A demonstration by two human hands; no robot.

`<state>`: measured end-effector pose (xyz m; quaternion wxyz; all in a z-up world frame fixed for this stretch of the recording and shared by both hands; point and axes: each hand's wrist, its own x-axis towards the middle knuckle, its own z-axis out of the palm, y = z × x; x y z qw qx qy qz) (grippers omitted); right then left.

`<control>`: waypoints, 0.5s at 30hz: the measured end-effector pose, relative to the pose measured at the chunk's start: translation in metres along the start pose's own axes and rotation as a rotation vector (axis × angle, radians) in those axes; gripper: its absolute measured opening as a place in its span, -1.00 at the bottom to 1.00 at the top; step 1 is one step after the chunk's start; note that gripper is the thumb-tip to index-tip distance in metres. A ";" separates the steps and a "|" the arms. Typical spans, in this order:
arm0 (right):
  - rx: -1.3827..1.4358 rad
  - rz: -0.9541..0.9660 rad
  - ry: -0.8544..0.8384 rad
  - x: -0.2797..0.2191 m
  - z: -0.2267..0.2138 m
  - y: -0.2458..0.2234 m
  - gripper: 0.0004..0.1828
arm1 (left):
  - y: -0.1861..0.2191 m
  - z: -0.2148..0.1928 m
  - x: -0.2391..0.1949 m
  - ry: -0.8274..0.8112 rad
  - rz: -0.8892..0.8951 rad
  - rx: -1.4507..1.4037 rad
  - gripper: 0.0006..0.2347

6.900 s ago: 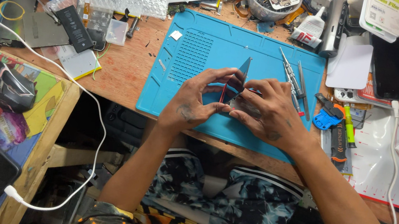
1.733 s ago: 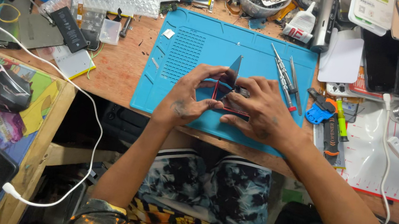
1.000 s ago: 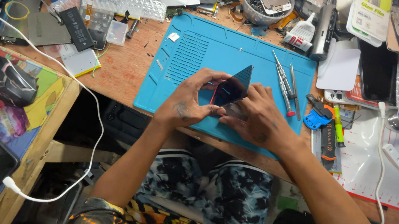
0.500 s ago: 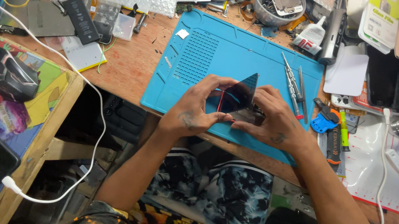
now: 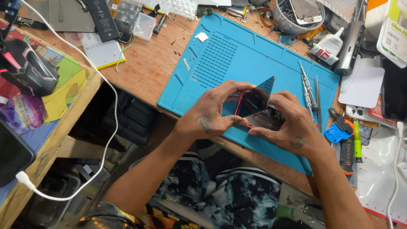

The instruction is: The person is repairing a mobile phone. They use tweezers to carefully place a small component into the phone's chassis and then connect a ribbon cable to the motherboard.

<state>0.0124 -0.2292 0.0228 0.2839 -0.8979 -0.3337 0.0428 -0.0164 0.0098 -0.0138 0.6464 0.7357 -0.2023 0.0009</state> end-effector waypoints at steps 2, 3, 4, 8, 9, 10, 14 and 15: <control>0.014 -0.038 0.014 -0.001 -0.001 -0.001 -0.23 | 0.001 0.000 0.000 -0.001 -0.014 -0.003 -0.37; 0.017 -0.029 0.011 -0.001 -0.001 -0.001 -0.23 | 0.001 0.000 -0.001 -0.002 -0.011 -0.005 -0.37; 0.020 -0.021 0.009 0.000 -0.001 -0.001 -0.23 | 0.001 0.000 -0.002 -0.004 -0.007 -0.007 -0.37; 0.047 0.060 -0.027 -0.001 -0.001 0.003 -0.23 | -0.003 0.001 -0.002 -0.003 0.003 0.016 -0.37; 0.100 0.055 -0.030 -0.001 -0.001 0.005 -0.26 | -0.004 0.001 -0.002 0.002 0.021 0.013 -0.37; 0.153 0.051 -0.032 -0.003 -0.002 0.007 -0.29 | -0.005 0.001 -0.003 0.006 0.039 0.010 -0.37; 0.154 0.012 0.079 0.002 -0.010 0.021 -0.44 | -0.010 0.000 -0.004 0.009 0.055 -0.001 -0.36; 0.155 0.071 0.121 0.005 -0.012 0.025 -0.52 | -0.011 0.000 -0.004 0.014 0.058 -0.015 -0.36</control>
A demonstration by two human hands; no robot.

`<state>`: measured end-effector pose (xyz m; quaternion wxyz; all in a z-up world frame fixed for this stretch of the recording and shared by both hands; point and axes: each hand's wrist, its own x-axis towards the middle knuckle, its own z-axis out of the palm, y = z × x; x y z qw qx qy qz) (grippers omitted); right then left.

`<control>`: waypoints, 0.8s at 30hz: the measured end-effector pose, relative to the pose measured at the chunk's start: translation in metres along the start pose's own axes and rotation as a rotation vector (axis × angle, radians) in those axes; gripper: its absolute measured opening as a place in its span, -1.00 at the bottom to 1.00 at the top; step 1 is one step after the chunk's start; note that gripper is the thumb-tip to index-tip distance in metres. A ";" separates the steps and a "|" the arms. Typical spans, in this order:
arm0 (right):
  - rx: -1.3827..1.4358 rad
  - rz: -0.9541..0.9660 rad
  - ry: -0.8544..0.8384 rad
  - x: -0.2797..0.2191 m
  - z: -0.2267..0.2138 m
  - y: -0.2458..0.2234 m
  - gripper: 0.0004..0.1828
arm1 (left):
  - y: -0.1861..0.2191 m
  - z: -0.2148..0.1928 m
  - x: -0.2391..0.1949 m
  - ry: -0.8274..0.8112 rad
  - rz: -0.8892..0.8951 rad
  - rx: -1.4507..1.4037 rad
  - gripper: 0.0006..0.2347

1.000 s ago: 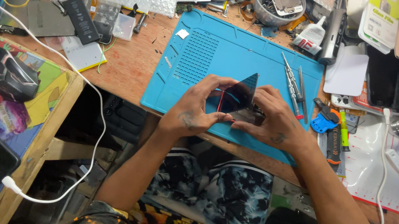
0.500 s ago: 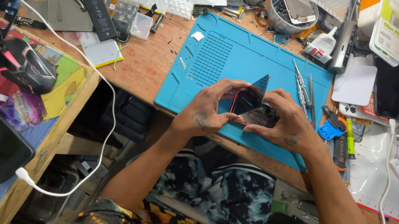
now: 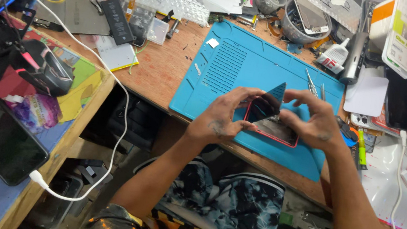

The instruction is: The person is repairing a mobile phone. They use tweezers to carefully place a small component into the phone's chassis and then connect a ribbon cable to the motherboard.

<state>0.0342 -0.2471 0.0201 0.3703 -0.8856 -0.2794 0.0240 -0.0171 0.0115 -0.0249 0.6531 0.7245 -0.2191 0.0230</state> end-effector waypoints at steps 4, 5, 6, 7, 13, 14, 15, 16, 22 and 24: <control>0.013 0.111 0.133 0.022 0.002 0.009 -0.73 | -0.003 0.000 0.001 0.009 0.021 -0.051 -0.36; 0.020 0.110 0.154 0.030 0.004 0.010 -0.76 | -0.004 0.000 0.001 0.008 0.016 -0.046 -0.36; 0.006 0.073 0.148 0.039 0.008 0.010 -0.77 | -0.004 0.000 0.001 0.007 0.010 -0.041 -0.37; -0.008 0.037 0.142 0.049 0.013 0.009 -0.78 | -0.004 0.000 0.000 0.006 0.004 -0.035 -0.37; -0.119 -0.174 0.030 0.125 0.047 -0.007 -0.82 | -0.004 -0.001 -0.002 0.042 0.049 -0.104 -0.39; -0.143 -0.196 0.002 0.136 0.053 -0.011 -0.82 | -0.004 -0.001 -0.001 0.046 0.049 -0.092 -0.39; -0.150 -0.214 -0.004 0.145 0.060 -0.015 -0.81 | -0.004 -0.002 -0.001 0.049 0.049 -0.080 -0.40; -0.159 -0.230 -0.010 0.152 0.066 -0.019 -0.81 | -0.005 -0.002 -0.001 0.052 0.049 -0.068 -0.40; -0.203 -0.173 -0.060 0.184 0.089 -0.031 -0.70 | -0.004 -0.003 -0.004 0.061 0.058 -0.040 -0.41; -0.225 -0.195 -0.060 0.188 0.092 -0.031 -0.66 | -0.003 -0.003 -0.003 0.062 0.059 -0.044 -0.41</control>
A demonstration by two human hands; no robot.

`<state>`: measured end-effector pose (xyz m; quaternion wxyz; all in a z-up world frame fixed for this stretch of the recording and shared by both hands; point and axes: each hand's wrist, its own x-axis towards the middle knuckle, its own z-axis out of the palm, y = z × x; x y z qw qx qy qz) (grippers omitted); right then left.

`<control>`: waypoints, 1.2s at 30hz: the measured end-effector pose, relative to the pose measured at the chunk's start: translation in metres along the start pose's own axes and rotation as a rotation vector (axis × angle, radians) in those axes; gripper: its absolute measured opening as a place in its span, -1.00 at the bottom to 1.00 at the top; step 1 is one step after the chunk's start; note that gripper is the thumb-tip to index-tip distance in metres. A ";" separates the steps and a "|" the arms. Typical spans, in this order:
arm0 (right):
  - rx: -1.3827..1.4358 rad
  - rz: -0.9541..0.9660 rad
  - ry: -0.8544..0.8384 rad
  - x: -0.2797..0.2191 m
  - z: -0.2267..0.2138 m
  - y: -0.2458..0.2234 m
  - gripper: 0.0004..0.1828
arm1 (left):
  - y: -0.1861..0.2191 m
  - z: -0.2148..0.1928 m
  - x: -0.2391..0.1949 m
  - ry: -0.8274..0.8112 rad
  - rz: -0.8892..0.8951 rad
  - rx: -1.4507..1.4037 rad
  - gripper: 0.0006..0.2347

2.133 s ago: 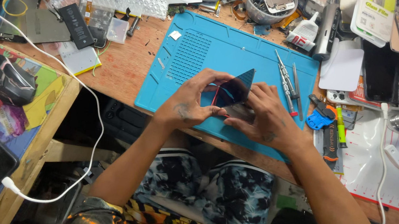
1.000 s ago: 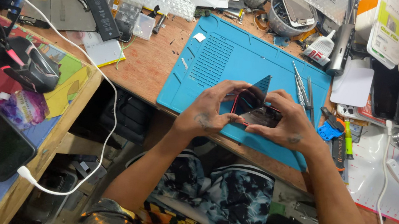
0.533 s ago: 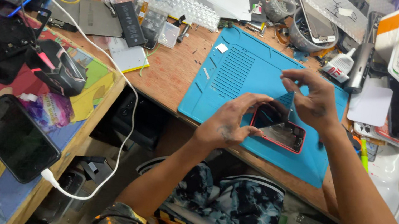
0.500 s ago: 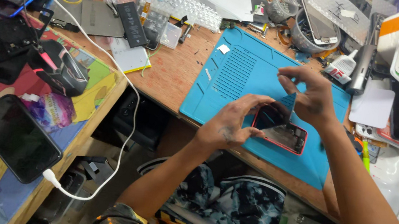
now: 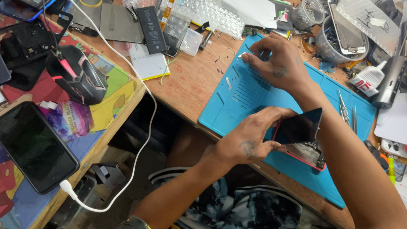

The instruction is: The person is repairing a mobile phone. They use tweezers to carefully place a small component into the phone's chassis and then connect a ribbon cable to the motherboard.

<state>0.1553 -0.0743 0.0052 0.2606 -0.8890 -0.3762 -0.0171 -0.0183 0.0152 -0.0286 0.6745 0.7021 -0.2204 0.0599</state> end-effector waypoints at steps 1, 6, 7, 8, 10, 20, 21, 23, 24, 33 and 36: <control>-0.007 0.023 -0.012 0.002 0.001 0.000 -0.65 | 0.000 -0.001 0.000 0.001 0.000 -0.002 -0.41; -0.109 -0.136 -0.013 0.002 0.001 0.003 -0.68 | 0.002 -0.002 0.001 -0.013 -0.020 0.052 -0.41; -0.112 -0.169 -0.015 0.002 0.001 0.002 -0.68 | 0.003 -0.002 0.001 -0.017 -0.028 0.061 -0.41; -0.114 -0.202 -0.019 0.002 0.002 0.002 -0.69 | 0.004 -0.002 0.001 -0.020 -0.035 0.069 -0.40; -0.109 -0.229 -0.019 0.002 0.002 0.002 -0.71 | 0.005 -0.002 0.001 -0.025 -0.050 0.086 -0.40; -0.046 -0.214 -0.017 0.002 0.000 0.003 -0.78 | 0.007 -0.002 0.001 -0.030 -0.079 0.066 -0.40; -0.021 -0.188 -0.017 0.002 -0.001 0.004 -0.78 | 0.007 -0.002 0.002 -0.029 -0.072 0.056 -0.41; 0.029 -0.135 -0.017 0.001 -0.001 0.005 -0.77 | 0.006 -0.002 0.002 -0.029 -0.072 0.041 -0.41; 0.036 -0.120 -0.005 0.000 -0.001 0.006 -0.79 | 0.006 -0.002 0.002 -0.031 -0.077 0.035 -0.41; 0.125 0.073 0.071 -0.004 0.006 0.013 -0.85 | 0.002 0.000 0.002 -0.025 -0.041 -0.008 -0.40; 0.252 0.145 0.091 -0.014 -0.007 0.017 -0.84 | 0.003 0.001 0.002 -0.019 -0.035 -0.031 -0.39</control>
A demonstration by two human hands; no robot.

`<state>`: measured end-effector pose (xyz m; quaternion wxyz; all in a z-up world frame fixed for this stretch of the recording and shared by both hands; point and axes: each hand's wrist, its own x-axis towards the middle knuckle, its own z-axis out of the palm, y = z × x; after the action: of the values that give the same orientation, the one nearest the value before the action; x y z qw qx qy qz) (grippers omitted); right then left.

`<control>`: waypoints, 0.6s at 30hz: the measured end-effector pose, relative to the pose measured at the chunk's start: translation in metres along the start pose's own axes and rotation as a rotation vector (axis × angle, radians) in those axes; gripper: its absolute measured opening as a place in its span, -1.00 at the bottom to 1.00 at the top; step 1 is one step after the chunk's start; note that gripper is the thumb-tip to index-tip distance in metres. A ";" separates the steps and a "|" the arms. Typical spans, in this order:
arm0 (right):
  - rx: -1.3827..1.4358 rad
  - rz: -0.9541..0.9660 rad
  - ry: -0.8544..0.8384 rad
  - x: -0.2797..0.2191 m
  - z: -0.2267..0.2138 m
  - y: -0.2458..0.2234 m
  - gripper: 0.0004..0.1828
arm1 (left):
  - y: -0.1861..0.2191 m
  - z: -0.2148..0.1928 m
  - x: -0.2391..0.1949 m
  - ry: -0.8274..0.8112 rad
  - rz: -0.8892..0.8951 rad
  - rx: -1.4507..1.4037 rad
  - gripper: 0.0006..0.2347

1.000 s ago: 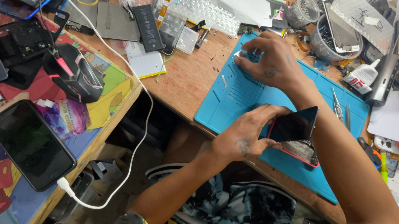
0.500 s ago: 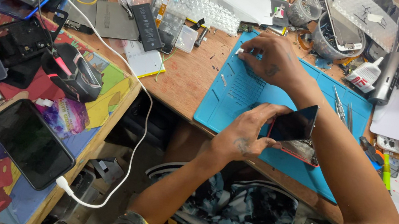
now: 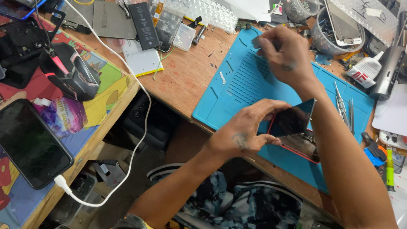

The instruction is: The person is repairing a mobile phone. They use tweezers to carefully place a small component into the phone's chassis and then connect a ribbon cable to the motherboard.

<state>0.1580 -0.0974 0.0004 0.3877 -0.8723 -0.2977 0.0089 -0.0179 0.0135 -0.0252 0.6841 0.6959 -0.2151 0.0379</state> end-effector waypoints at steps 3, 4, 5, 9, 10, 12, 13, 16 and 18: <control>0.125 0.078 0.024 -0.026 -0.024 0.001 -0.81 | 0.002 -0.001 0.000 -0.007 -0.021 -0.002 -0.38; 0.148 0.105 0.031 -0.038 -0.031 0.002 -0.81 | 0.003 -0.001 0.000 -0.016 -0.032 -0.002 -0.38; 0.171 0.132 0.039 -0.050 -0.038 0.002 -0.80 | 0.004 -0.001 0.000 -0.020 -0.039 0.013 -0.38; -0.086 0.035 0.041 -0.111 -0.065 -0.002 -0.84 | 0.007 -0.002 0.002 -0.038 -0.063 0.075 -0.36; -0.134 0.026 0.047 -0.123 -0.068 -0.004 -0.85 | 0.008 -0.002 0.002 -0.040 -0.068 0.093 -0.35; -0.211 -0.004 0.069 -0.145 -0.070 -0.005 -0.85 | 0.009 -0.003 0.003 -0.055 -0.092 0.039 -0.36; -0.240 -0.026 0.084 -0.154 -0.069 -0.004 -0.85 | 0.009 -0.002 0.003 -0.063 -0.106 0.012 -0.37; -0.268 -0.101 0.107 -0.172 -0.070 -0.001 -0.85 | 0.008 0.001 0.005 -0.060 -0.114 -0.011 -0.37; -0.275 -0.117 0.113 -0.177 -0.073 0.001 -0.87 | 0.008 0.002 0.002 -0.063 -0.118 -0.042 -0.39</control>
<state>0.0305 -0.2402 0.0122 0.2805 -0.8976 -0.3240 -0.1036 -0.0194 0.0110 -0.0166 0.6927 0.6935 -0.1961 -0.0290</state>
